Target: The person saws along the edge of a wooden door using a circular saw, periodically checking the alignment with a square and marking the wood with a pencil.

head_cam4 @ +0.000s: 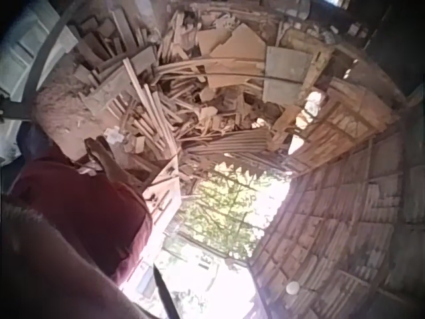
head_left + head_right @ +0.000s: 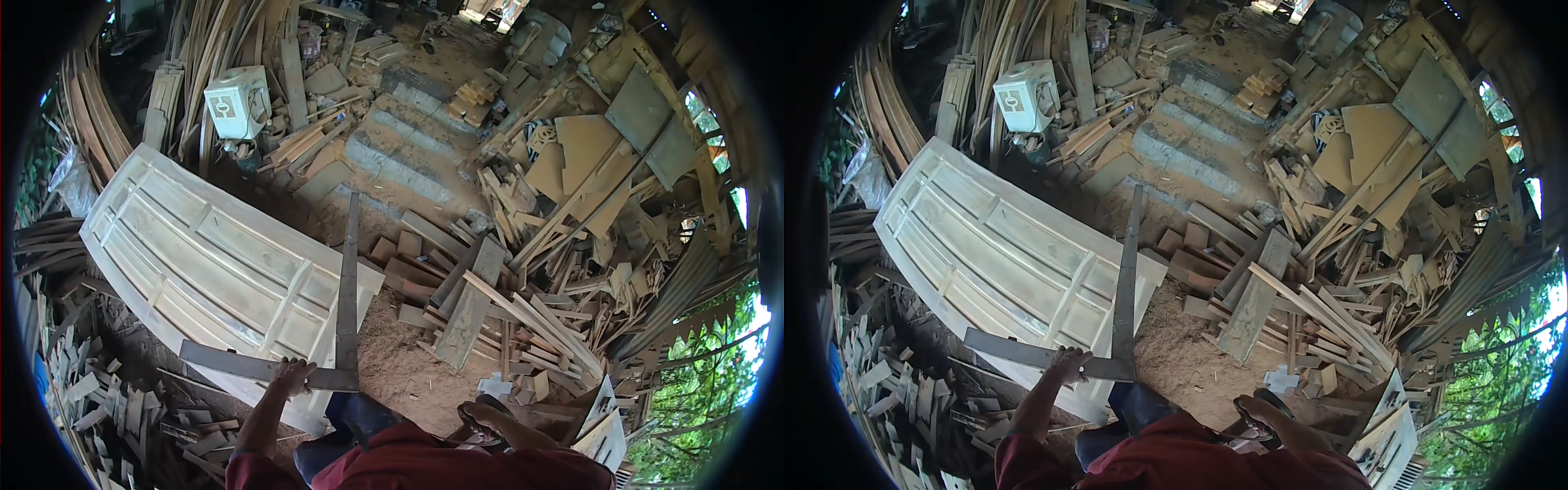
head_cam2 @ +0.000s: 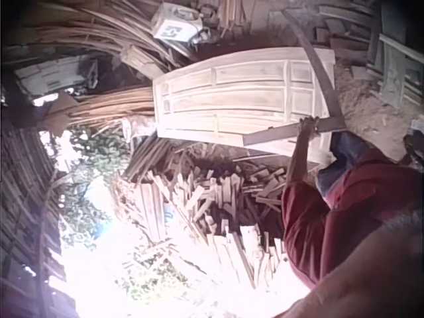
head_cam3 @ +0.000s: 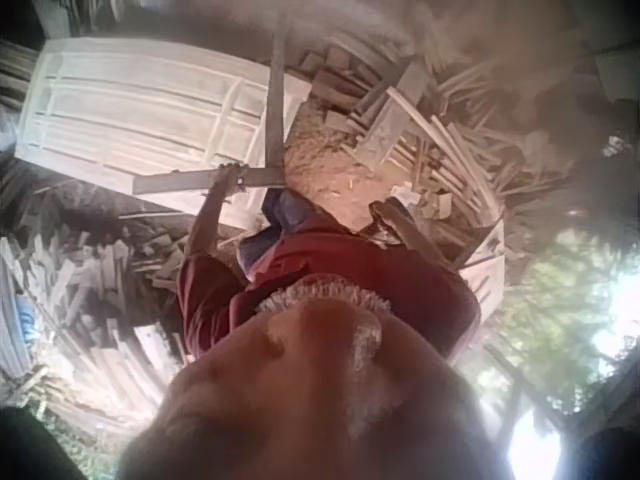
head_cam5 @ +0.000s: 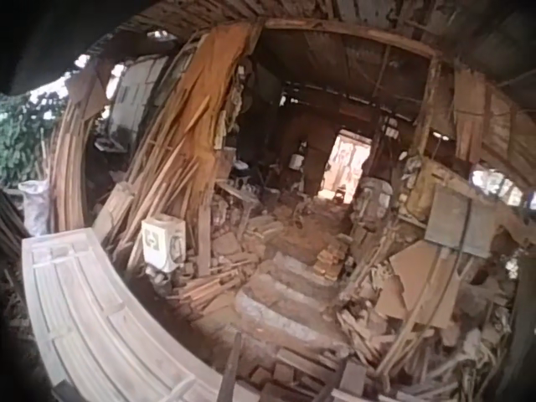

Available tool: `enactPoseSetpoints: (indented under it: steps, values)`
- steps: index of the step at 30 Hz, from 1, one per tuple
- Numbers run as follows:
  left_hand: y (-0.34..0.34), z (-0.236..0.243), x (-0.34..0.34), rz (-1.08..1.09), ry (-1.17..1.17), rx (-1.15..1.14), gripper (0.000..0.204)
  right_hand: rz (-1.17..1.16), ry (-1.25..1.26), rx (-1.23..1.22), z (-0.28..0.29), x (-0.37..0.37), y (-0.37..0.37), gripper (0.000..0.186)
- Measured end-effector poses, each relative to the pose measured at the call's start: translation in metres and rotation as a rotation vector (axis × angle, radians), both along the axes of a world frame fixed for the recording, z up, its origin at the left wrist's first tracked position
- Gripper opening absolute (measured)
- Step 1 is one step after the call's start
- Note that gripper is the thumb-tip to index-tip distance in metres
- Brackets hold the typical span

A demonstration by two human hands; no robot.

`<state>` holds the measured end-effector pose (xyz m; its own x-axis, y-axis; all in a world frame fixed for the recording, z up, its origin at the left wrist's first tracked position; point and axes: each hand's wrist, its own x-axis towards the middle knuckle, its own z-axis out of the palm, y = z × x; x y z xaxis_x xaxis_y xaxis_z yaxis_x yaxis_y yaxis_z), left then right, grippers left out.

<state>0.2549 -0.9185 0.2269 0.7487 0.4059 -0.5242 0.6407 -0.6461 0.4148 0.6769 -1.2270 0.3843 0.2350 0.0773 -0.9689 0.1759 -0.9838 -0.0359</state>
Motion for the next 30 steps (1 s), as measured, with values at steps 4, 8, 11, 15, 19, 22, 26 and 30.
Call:
enactPoseSetpoints:
  steps: [4,8,11,15,19,22,26,30]
  values:
    - [0.015,-0.036,-0.035,-0.155,0.149,0.004,0.076,-0.113,0.010,0.027,-0.001,-0.018,-0.004,0.033]
    - [0.014,-0.071,-0.057,-0.244,0.237,-0.010,0.070,-0.214,-0.023,0.035,-0.012,-0.035,-0.022,0.037]
    - [0.017,-0.093,-0.059,-0.289,0.263,-0.009,0.071,-0.327,-0.061,0.087,-0.008,-0.049,-0.032,0.043]
    - [0.016,-0.156,-0.071,-0.289,0.408,-0.045,0.049,-0.376,-0.156,0.026,-0.014,-0.060,-0.055,0.043]
    - [0.017,-0.195,-0.076,-0.200,0.480,-0.106,0.038,-0.454,-0.242,0.037,0.010,-0.083,-0.041,0.043]
    - [0.018,-0.218,-0.080,-0.190,0.465,-0.037,0.036,-0.483,-0.308,0.060,0.023,-0.102,-0.021,0.042]
    - [0.010,-0.249,-0.080,-0.206,0.446,-0.050,0.035,-0.520,-0.412,0.056,0.049,-0.131,-0.005,0.042]
    - [0.006,-0.275,-0.136,-0.221,0.456,0.110,0.039,-0.512,-0.436,0.089,0.048,-0.157,0.014,0.041]
